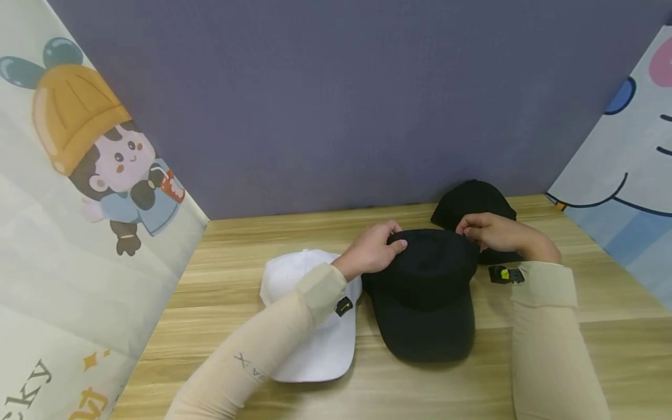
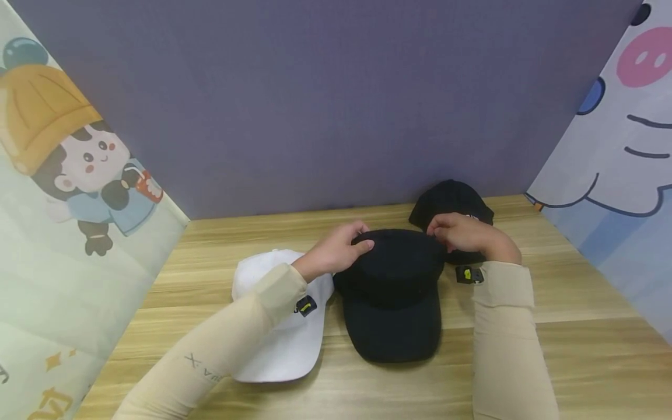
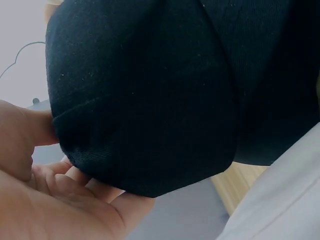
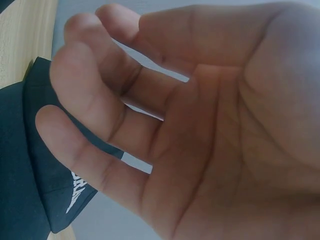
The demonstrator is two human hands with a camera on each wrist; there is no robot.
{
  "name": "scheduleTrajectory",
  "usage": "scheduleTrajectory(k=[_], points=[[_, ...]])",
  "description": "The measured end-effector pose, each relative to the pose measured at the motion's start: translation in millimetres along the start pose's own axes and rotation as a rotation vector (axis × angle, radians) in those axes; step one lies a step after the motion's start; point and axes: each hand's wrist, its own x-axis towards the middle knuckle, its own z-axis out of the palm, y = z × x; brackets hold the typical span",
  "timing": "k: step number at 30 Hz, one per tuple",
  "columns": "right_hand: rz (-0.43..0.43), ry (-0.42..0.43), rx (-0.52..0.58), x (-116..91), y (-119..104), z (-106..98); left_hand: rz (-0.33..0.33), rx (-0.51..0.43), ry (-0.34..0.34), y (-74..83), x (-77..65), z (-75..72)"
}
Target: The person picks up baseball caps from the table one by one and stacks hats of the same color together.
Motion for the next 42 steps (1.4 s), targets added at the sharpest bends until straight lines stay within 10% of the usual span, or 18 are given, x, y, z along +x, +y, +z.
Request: scheduleTrajectory(k=[23,36,42], points=[[0.001,-0.046,0.035,15.8,1.1,-5.6,-0.082,0.275,-0.067,-11.2,3.3,15.0],[0.016,-0.072,0.013,26.0,3.9,-6.9,0.209,0.523,0.247,-9.9,-10.7,21.2],[0.027,-0.074,0.015,26.0,3.2,-5.1,0.312,0.586,0.235,-4.2,-30.1,21.6]])
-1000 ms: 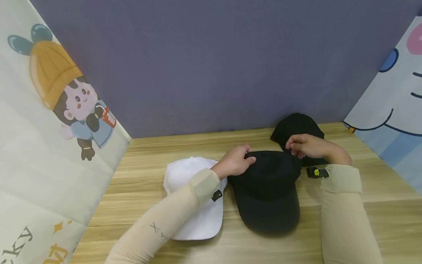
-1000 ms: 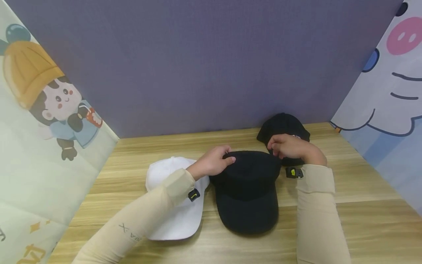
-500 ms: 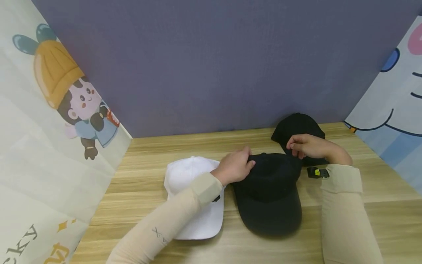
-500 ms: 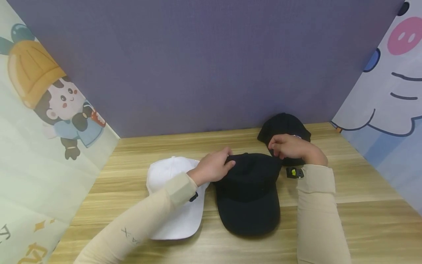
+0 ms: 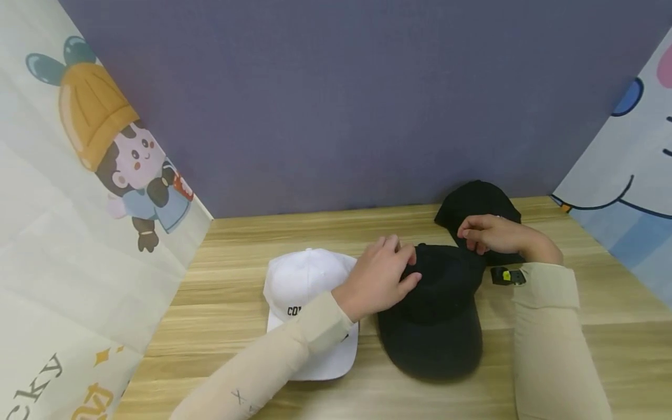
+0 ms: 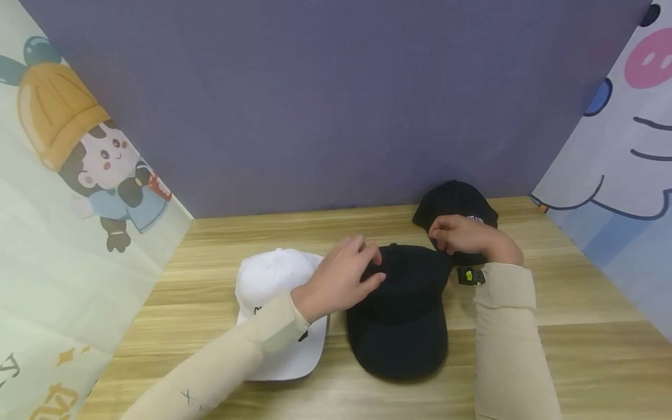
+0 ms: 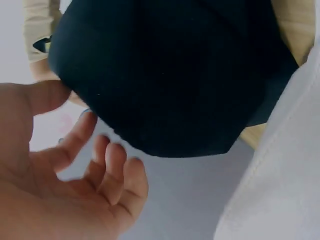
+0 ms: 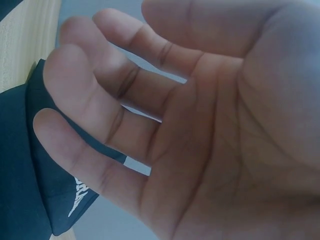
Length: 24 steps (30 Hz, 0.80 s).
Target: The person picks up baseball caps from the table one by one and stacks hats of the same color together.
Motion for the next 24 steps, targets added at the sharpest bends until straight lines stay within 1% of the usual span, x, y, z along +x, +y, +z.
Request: scheduleTrajectory(k=[2,6,7,9,10,12,15,17,18,20,22,24], points=[[-0.002,-0.006,0.003,0.4,0.9,0.4,0.014,0.007,-0.043,3.9,-4.7,-2.1],[-0.009,-0.013,0.004,0.8,2.7,0.6,0.012,0.043,-0.158,12.1,-13.3,-4.7],[-0.014,-0.011,0.004,1.0,3.1,0.4,0.011,0.058,-0.178,14.1,-14.9,-4.4],[-0.011,-0.009,0.001,1.1,3.0,-0.5,0.010,0.101,-0.192,18.1,-17.9,-3.2],[-0.006,-0.009,-0.004,1.1,2.8,-0.5,0.009,0.125,-0.186,20.1,-19.5,-2.0],[-0.006,-0.007,-0.007,1.4,2.2,-0.4,0.003,0.186,-0.147,24.6,-22.6,0.7],[-0.016,-0.007,-0.012,2.2,1.3,0.0,-0.012,0.285,-0.054,33.0,-26.5,5.0],[-0.021,-0.006,-0.011,2.7,1.5,0.1,-0.009,0.338,0.010,39.1,-27.9,7.3],[-0.021,-0.004,-0.014,2.9,1.9,0.1,0.005,0.354,0.034,41.8,-28.6,8.3],[-0.012,-0.001,-0.017,3.0,2.7,-0.3,0.051,0.357,0.071,46.2,-29.6,10.3],[-0.004,0.002,-0.020,2.9,3.1,-0.6,0.105,0.345,0.085,48.9,-30.7,12.4],[-0.002,0.004,-0.021,2.7,3.2,-0.9,0.147,0.330,0.075,50.2,-32.0,14.3]])
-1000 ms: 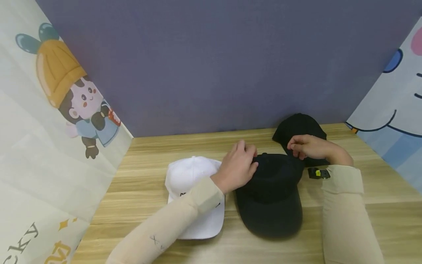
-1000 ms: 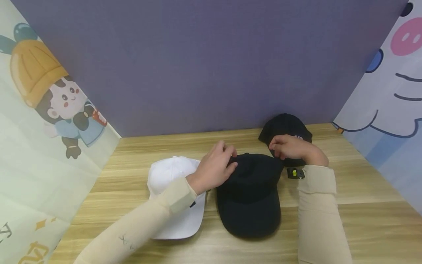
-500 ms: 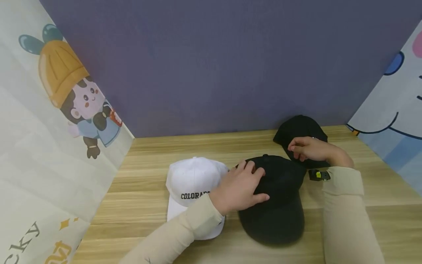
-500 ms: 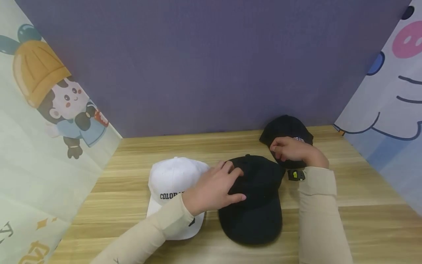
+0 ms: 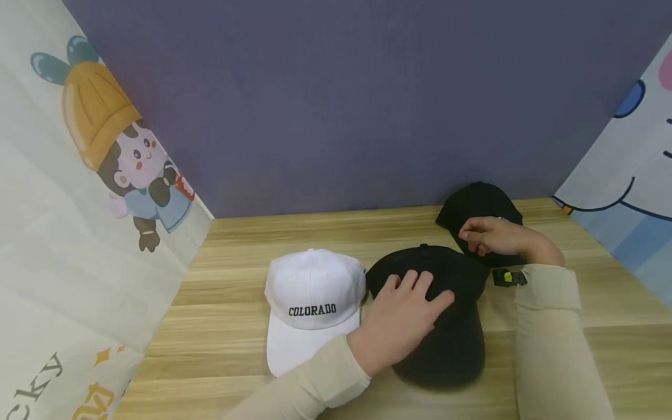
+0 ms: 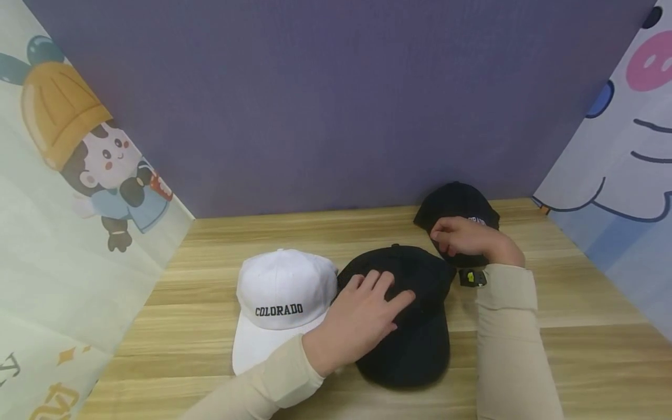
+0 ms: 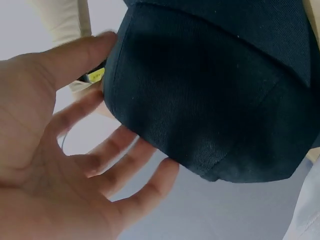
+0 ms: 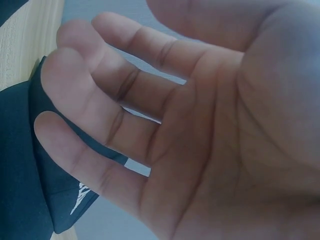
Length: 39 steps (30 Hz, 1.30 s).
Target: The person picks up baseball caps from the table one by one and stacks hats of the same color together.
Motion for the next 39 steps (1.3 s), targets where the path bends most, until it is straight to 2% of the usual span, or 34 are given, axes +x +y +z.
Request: scheduleTrajectory(k=[7,14,21,31,36,39], points=[[-0.003,-0.001,-0.023,-0.1,-1.3,-0.1,0.008,-0.002,-0.068,-0.4,-2.7,2.4],[-0.008,0.063,-0.107,-2.6,7.8,-0.3,-0.006,0.008,-0.098,-1.5,-3.7,6.2],[-0.005,0.122,-0.186,-6.5,20.6,-3.1,-0.013,-0.027,-0.211,-3.4,-5.1,8.7],[0.147,0.170,-0.155,-8.6,49.0,-5.6,-0.020,-0.091,-0.390,-0.7,-5.4,11.0],[0.225,0.144,-0.193,-10.3,61.3,-4.1,-0.021,-0.128,-0.462,0.0,-4.2,13.0],[0.247,0.102,-0.183,-11.0,67.3,-1.7,-0.011,-0.155,-0.479,0.0,-3.5,15.4]])
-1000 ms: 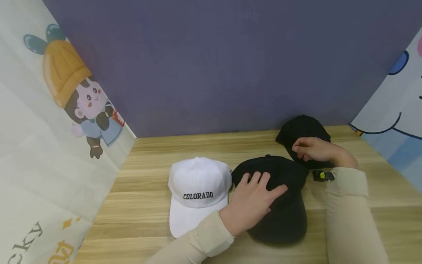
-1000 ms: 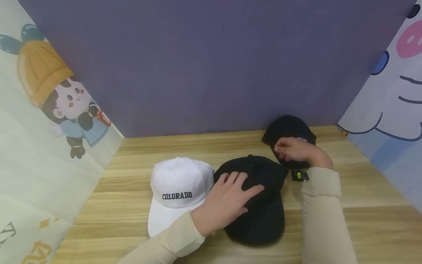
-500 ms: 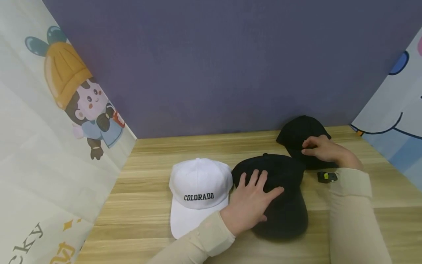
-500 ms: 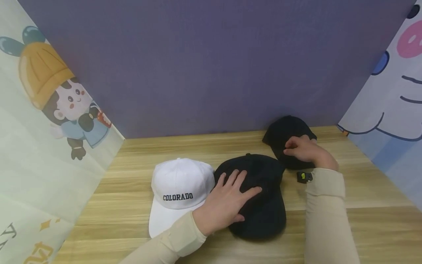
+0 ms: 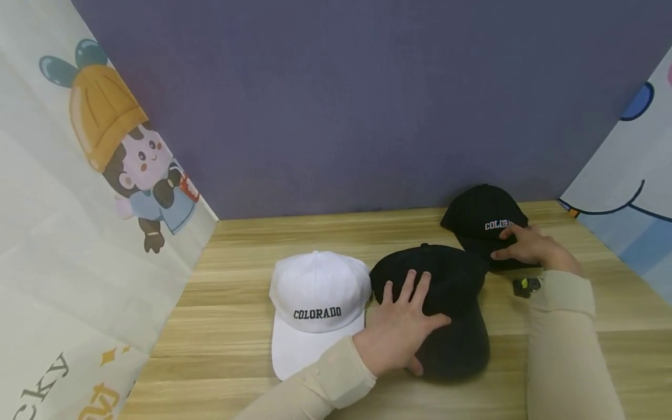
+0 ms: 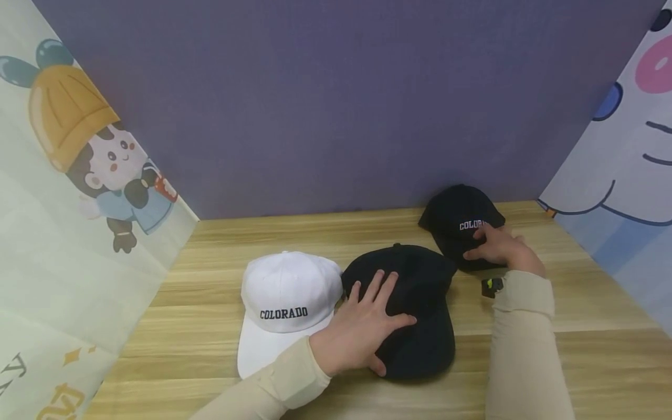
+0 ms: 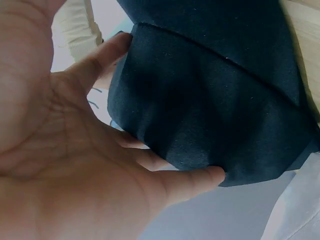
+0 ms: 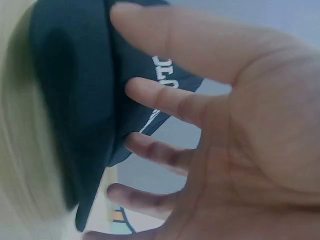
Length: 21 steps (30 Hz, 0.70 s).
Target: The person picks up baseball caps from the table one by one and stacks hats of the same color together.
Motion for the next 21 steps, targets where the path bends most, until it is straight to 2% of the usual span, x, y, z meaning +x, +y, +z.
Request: scheduleTrajectory(k=[5,12,21], points=[[0.001,-0.053,0.016,1.7,5.8,3.6,0.028,-0.022,0.006,-0.8,2.6,3.0],[0.034,-0.054,0.016,3.0,8.1,7.8,0.062,-0.025,0.043,-1.3,3.2,6.5],[0.055,-0.046,0.014,4.1,13.3,17.0,0.061,-0.003,0.059,3.1,4.0,11.6]])
